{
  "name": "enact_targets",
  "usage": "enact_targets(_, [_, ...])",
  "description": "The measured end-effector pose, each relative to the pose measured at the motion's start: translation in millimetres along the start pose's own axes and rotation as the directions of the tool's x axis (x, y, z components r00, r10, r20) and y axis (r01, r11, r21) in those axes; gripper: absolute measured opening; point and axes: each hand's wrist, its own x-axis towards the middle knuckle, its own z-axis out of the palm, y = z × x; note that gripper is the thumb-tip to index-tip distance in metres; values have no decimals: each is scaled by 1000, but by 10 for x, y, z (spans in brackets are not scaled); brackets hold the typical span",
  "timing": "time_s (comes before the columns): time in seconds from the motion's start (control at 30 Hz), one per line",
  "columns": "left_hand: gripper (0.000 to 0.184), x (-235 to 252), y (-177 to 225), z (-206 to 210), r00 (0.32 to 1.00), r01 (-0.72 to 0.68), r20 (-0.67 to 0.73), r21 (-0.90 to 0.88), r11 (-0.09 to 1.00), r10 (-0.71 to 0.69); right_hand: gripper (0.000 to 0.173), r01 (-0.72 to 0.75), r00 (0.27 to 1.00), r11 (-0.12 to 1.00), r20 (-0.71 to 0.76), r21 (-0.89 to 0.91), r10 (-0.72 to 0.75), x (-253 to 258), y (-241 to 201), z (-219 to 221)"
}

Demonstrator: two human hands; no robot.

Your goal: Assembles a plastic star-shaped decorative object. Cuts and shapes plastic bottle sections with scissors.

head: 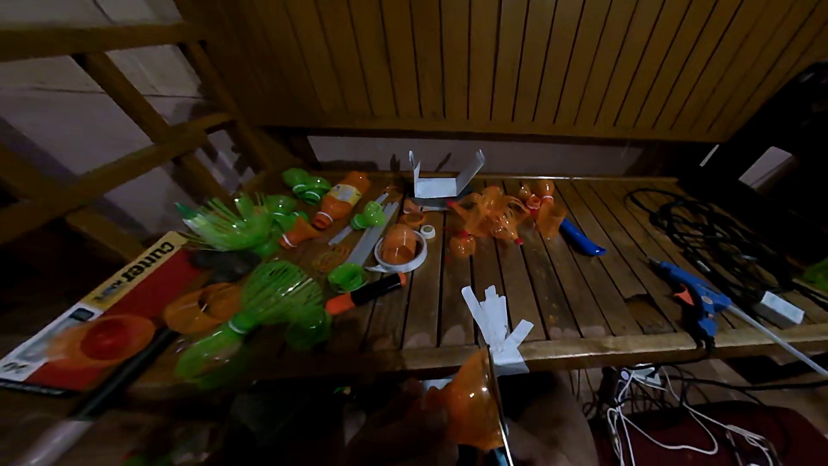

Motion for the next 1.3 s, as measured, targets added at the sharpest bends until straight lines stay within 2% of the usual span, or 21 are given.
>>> enact_targets(0.23, [20,-93,2,-101,982,178,-63,17,984,-177,23,31,999,995,-21,-99,-33,15,6,-9])
enact_targets(0.3, [15,-234,-71,-99,982,159,-98,-41,986,-163,23,45,999,994,-15,-102,-47,16,31,-12])
enact_targets(0.4, [15,-332,-221,-119,990,49,-125,-148,988,-68,21,40,999,993,-8,-107,-41,18,35,-11])
enact_targets(0.47, [17,-223,-226,-110,985,26,-165,-149,988,-51,21,44,999,994,-8,-105,-45,20,42,-8])
enact_targets(0.57, [11,104,-145,-91,979,6,-199,-161,987,-38,23,33,999,997,6,-76,-32,19,47,0])
enact_targets(0.7, [7,182,-31,16,987,92,-108,-226,970,-118,31,-13,1000,1000,20,5,13,20,34,-42])
enact_targets(0.8, [16,90,44,-3,971,181,-100,-282,942,-217,29,-3,1000,1000,1,0,3,6,41,-47])
enact_targets(0.87, [14,88,15,-15,979,159,-83,-261,952,-186,28,7,1000,1000,-19,-28,-8,-4,49,-41])
enact_targets(0.93, [6,261,0,9,982,110,-125,-228,967,-141,26,17,999,998,-33,-58,-19,-10,56,-39])
enact_targets(1.03, [5,368,59,9,944,223,-155,-347,911,-291,27,63,997,992,-36,-110,-67,-2,83,-51])
enact_targets(1.1, [7,175,-51,47,937,203,-202,-345,917,-284,26,85,996,989,-23,-122,-89,3,103,-68])
enact_targets(1.17, [8,-167,-164,140,906,193,-315,-290,937,-284,26,70,997,991,-18,-111,-72,3,100,-76])
enact_targets(1.23, [7,-122,-99,67,895,237,-249,-435,868,-369,27,26,1000,996,-14,-84,-27,0,64,-75])
enact_targets(1.3, [9,296,89,-52,897,328,-76,-547,770,-436,27,7,1000,999,-20,-48,-8,-3,28,-82])
